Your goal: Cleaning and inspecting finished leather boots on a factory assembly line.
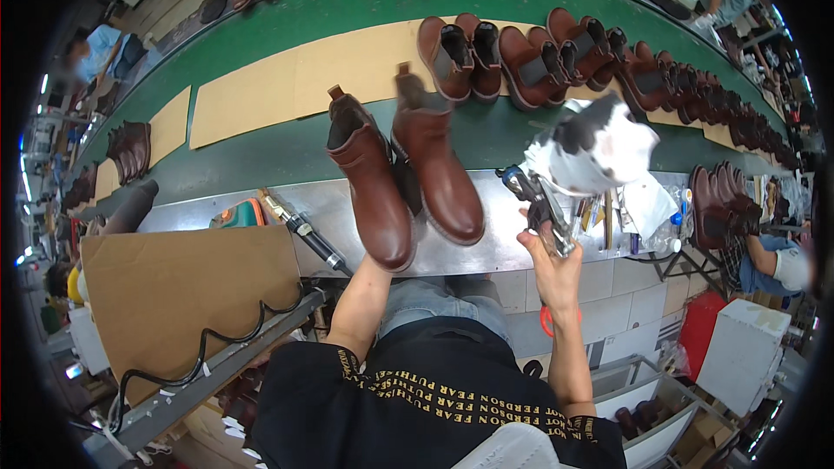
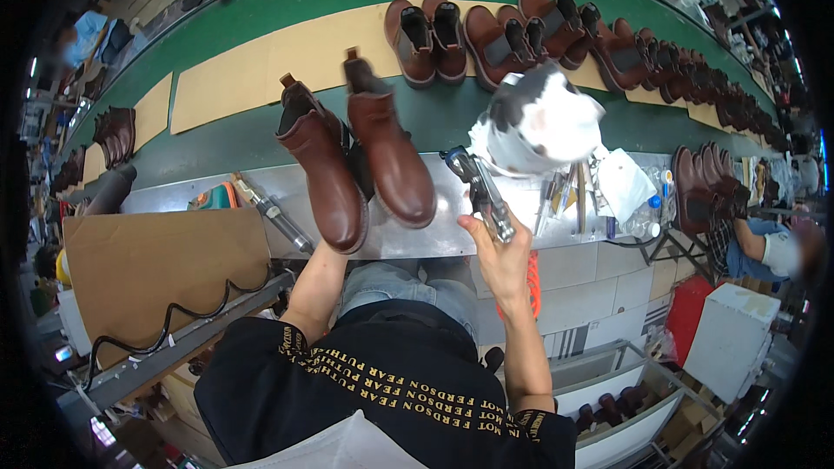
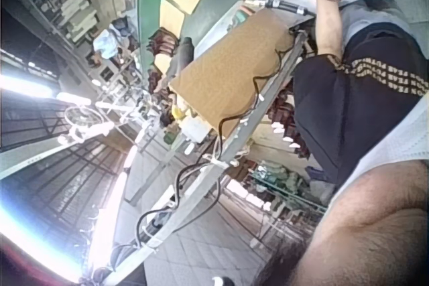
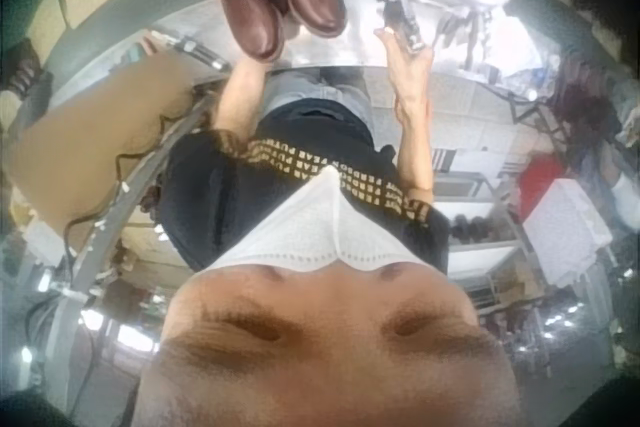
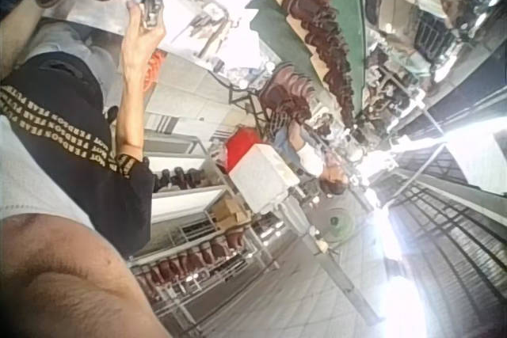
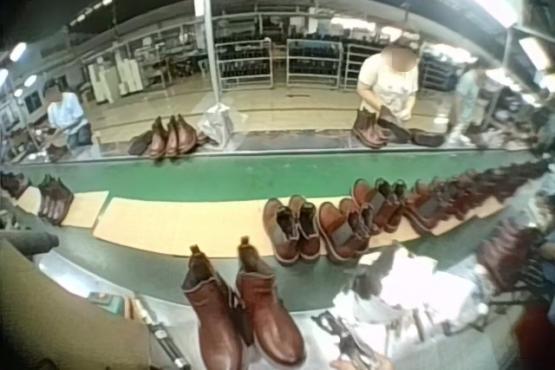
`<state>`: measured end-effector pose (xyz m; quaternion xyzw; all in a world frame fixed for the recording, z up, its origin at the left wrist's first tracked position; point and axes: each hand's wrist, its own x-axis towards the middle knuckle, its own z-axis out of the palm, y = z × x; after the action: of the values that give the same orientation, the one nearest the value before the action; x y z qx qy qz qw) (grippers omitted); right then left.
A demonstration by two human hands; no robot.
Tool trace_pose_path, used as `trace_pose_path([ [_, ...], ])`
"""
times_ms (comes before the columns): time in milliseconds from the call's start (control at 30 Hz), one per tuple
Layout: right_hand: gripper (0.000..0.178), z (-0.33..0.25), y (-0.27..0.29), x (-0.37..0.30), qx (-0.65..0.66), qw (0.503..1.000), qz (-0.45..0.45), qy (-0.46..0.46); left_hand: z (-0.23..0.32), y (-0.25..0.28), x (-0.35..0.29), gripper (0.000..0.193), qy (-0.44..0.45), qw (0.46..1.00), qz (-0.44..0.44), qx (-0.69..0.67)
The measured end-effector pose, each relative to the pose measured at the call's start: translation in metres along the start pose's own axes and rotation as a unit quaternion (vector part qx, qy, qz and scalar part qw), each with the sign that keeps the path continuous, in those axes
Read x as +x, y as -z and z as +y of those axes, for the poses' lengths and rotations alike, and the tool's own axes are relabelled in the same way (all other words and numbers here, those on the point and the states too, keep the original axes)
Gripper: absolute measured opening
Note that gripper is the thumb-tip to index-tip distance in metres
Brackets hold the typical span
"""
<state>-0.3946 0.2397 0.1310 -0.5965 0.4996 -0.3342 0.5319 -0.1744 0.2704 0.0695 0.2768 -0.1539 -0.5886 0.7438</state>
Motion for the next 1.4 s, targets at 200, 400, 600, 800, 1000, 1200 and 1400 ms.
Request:
trace_pose_path([
  [200, 0.030, -0.026, -0.012, -0.025, -0.022, 0.998, -0.063, 0.010, -0.003, 0.003, -0.004, 0.053, -0.027, 0.999, 0.006, -0.018],
  [400, 0.039, -0.028, -0.030, -0.010, -0.152, 0.981, -0.093, 0.083, -0.009, 0.000, 0.002, 0.053, -0.030, 0.999, -0.005, -0.032],
  [600, 0.039, -0.013, -0.032, 0.019, -0.115, 0.985, 0.032, 0.127, -0.014, -0.001, 0.008, 0.053, -0.027, 0.999, -0.015, -0.038],
  [800, 0.044, -0.009, -0.032, 0.010, -0.043, 0.988, 0.041, 0.145, -0.012, 0.003, 0.013, 0.052, -0.043, 0.998, -0.018, -0.037],
  [1000, 0.038, -0.036, -0.045, 0.022, -0.057, 0.995, -0.025, 0.081, -0.013, 0.000, 0.017, 0.052, -0.042, 0.998, -0.031, -0.037],
  [1200, 0.011, -0.024, -0.048, 0.018, 0.107, 0.987, 0.115, 0.014, -0.003, 0.009, 0.014, 0.052, -0.070, 0.997, -0.017, -0.034],
  [1400, 0.021, -0.032, -0.053, -0.016, 0.078, 0.996, -0.033, 0.019, -0.001, 0.016, 0.013, 0.052, -0.089, 0.995, -0.008, -0.032],
])
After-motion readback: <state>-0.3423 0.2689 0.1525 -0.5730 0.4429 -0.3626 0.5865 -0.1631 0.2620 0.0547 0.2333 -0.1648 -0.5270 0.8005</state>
